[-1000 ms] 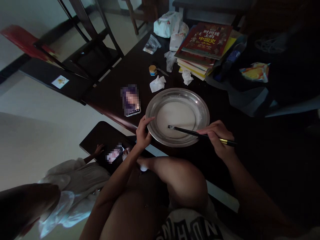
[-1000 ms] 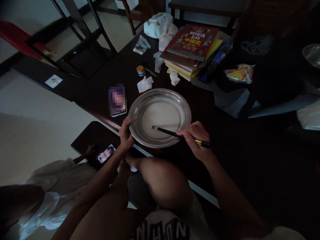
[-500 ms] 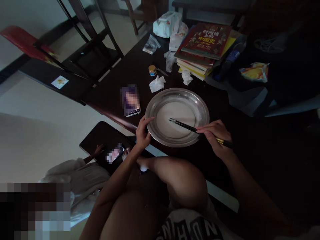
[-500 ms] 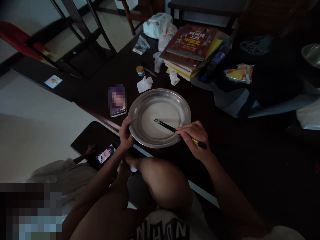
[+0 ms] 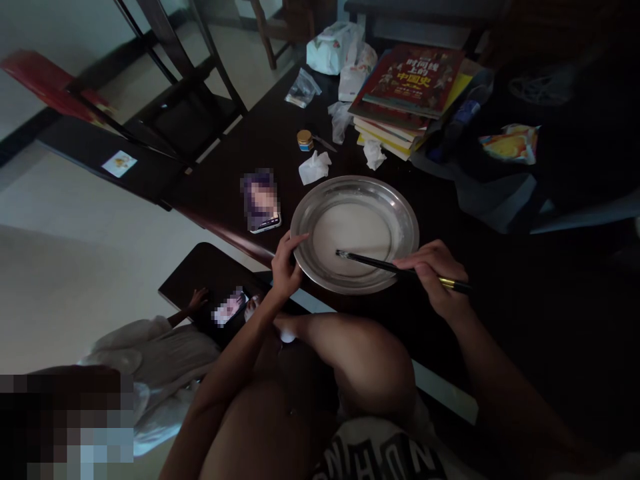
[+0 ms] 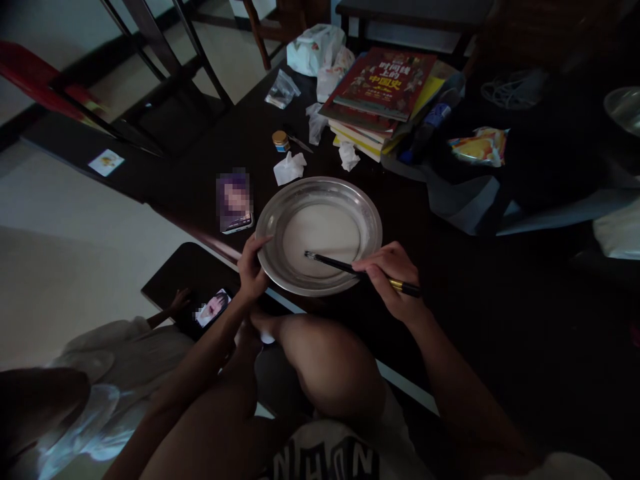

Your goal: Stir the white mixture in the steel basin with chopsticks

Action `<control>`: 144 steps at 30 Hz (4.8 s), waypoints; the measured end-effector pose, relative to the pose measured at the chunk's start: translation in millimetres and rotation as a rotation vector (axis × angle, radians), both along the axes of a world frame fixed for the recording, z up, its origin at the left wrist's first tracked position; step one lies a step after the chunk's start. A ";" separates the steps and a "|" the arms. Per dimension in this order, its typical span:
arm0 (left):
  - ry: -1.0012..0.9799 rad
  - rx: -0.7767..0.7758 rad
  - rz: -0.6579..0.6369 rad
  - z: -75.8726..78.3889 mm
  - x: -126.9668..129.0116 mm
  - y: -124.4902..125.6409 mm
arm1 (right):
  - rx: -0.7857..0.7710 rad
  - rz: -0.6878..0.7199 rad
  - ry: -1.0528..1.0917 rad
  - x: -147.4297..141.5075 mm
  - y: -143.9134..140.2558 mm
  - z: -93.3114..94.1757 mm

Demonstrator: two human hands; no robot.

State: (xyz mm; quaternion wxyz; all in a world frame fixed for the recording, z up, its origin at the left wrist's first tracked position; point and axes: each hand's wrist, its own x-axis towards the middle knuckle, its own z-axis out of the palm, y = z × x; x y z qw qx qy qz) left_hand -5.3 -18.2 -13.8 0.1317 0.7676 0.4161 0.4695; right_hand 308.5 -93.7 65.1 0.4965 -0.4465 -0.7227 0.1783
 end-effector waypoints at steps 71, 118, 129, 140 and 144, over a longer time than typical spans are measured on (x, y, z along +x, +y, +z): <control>-0.020 0.003 -0.004 -0.7 0.2 0.0 | -0.028 -0.011 -0.017 1.4 0.2 -2.2; -0.056 -0.069 -0.020 -7.2 -3.1 -0.1 | -0.004 -0.048 0.015 2.5 -0.4 -2.4; -0.044 -0.061 -0.005 -2.3 -2.4 -1.6 | 0.008 -0.044 0.002 2.1 -0.2 -2.4; -0.038 -0.073 -0.003 -5.8 -3.1 -0.5 | -0.015 -0.043 0.015 2.6 -0.6 -2.3; -0.033 -0.063 -0.007 -6.3 -3.7 0.0 | -0.013 -0.005 -0.057 0.8 0.4 -1.7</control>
